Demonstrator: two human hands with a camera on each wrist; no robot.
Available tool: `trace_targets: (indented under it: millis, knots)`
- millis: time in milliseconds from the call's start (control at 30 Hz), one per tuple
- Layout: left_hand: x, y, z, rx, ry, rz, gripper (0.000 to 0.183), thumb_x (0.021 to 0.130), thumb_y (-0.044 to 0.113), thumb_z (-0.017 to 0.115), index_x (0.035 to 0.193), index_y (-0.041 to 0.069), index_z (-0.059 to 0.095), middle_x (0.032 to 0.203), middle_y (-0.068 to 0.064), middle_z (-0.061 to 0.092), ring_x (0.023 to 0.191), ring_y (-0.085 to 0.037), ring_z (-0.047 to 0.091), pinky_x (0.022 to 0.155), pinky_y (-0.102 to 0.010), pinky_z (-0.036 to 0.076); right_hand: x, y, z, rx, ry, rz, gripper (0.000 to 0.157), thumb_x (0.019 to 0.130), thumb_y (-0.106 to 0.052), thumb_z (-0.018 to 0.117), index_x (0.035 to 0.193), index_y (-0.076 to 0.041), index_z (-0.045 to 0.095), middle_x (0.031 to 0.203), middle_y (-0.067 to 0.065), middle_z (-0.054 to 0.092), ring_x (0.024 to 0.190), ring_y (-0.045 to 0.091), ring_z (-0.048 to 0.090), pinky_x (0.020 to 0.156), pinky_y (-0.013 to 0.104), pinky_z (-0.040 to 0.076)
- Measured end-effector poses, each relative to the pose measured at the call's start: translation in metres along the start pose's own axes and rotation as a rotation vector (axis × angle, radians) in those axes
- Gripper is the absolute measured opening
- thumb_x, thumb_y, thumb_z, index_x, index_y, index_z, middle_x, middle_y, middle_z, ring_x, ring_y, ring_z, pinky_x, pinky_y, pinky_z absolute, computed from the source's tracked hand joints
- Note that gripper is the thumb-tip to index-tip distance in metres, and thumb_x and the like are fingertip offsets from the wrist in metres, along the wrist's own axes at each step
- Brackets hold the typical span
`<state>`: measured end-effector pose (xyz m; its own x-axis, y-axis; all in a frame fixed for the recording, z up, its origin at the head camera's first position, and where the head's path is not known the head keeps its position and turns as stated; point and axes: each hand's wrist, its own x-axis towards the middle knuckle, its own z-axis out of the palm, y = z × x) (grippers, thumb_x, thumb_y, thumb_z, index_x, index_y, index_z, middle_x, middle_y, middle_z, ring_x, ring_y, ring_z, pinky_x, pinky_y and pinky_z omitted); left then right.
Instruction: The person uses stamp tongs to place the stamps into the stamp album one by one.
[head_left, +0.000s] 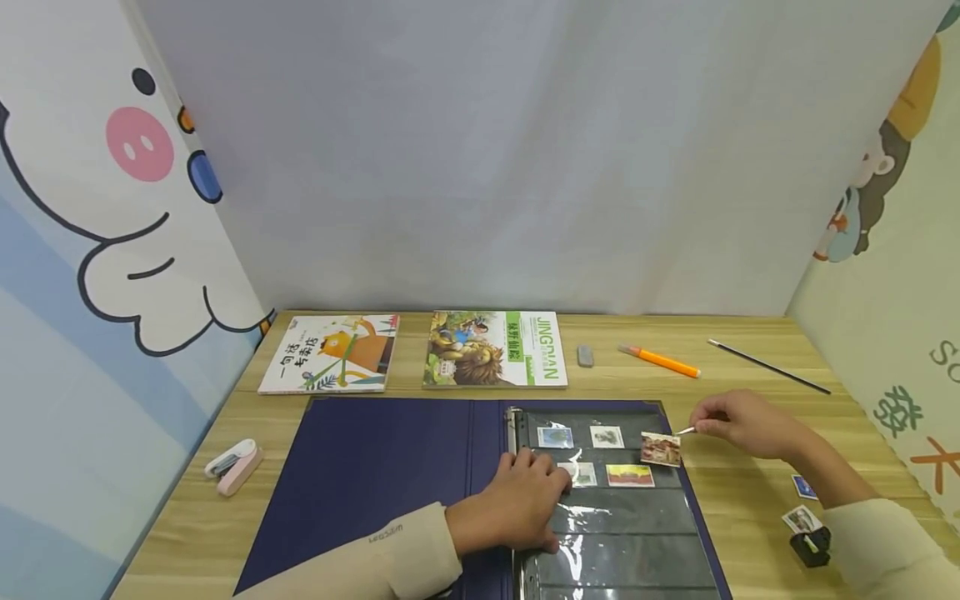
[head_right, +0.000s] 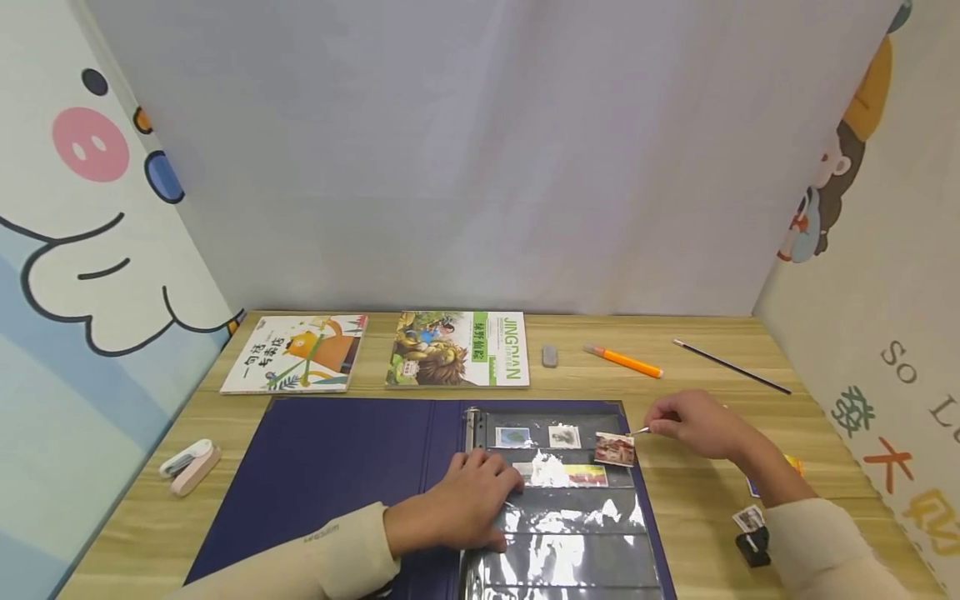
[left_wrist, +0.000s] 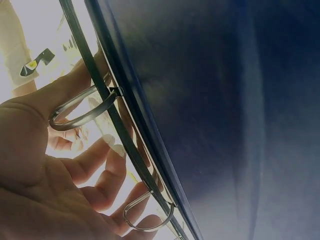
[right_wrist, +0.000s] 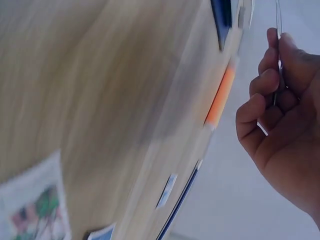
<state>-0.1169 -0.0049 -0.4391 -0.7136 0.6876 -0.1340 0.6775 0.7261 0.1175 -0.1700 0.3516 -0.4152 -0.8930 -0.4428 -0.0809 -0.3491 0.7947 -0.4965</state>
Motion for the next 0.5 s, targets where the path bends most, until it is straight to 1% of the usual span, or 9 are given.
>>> trace_targets:
  millis: [167, 300, 400, 500]
  knots:
    - [0.0, 0.0, -0.002, -0.01, 0.004, -0.011, 0.064, 0.063, 0.052, 0.084, 0.114, 0.027, 0.054, 0.105, 0.004, 0.055, 0.104, -0.02, 0.046, 0.085, -0.037, 0.036, 0.021, -0.021, 0.012, 0.001, -0.03, -0.058, 0.01, 0.092, -0.019, 0.061, 0.087, -0.015, 0.068, 0.078, -0.006, 0.064, 0.066, -0.002, 0.043, 0.061, 0.021, 0.038]
    - [0.0, 0.001, -0.004, -0.019, 0.004, -0.015, 0.061, 0.062, 0.05, 0.085, 0.108, 0.026, 0.054, 0.103, 0.004, 0.054, 0.103, -0.021, 0.046, 0.083, -0.037, 0.035, 0.034, -0.034, 0.021, -0.027, -0.059, -0.095, 0.01, 0.091, -0.02, 0.062, 0.083, -0.018, 0.067, 0.075, -0.011, 0.06, 0.067, -0.001, 0.044, 0.062, 0.021, 0.038]
    - [0.0, 0.002, -0.004, -0.032, -0.002, -0.014, 0.059, 0.062, 0.049, 0.085, 0.106, 0.026, 0.054, 0.102, 0.004, 0.054, 0.102, -0.021, 0.045, 0.084, -0.037, 0.035, 0.041, -0.042, 0.027, -0.051, -0.084, -0.119, 0.011, 0.091, -0.019, 0.063, 0.08, -0.02, 0.066, 0.073, -0.014, 0.057, 0.067, -0.001, 0.045, 0.064, 0.021, 0.038]
    - [0.001, 0.002, -0.004, -0.037, -0.004, -0.014, 0.059, 0.062, 0.05, 0.085, 0.105, 0.026, 0.053, 0.102, 0.005, 0.054, 0.102, -0.02, 0.045, 0.084, -0.037, 0.035, 0.045, -0.05, 0.033, -0.053, -0.108, -0.139, 0.013, 0.091, -0.018, 0.063, 0.078, -0.02, 0.065, 0.07, -0.015, 0.054, 0.066, -0.001, 0.045, 0.063, 0.021, 0.037]
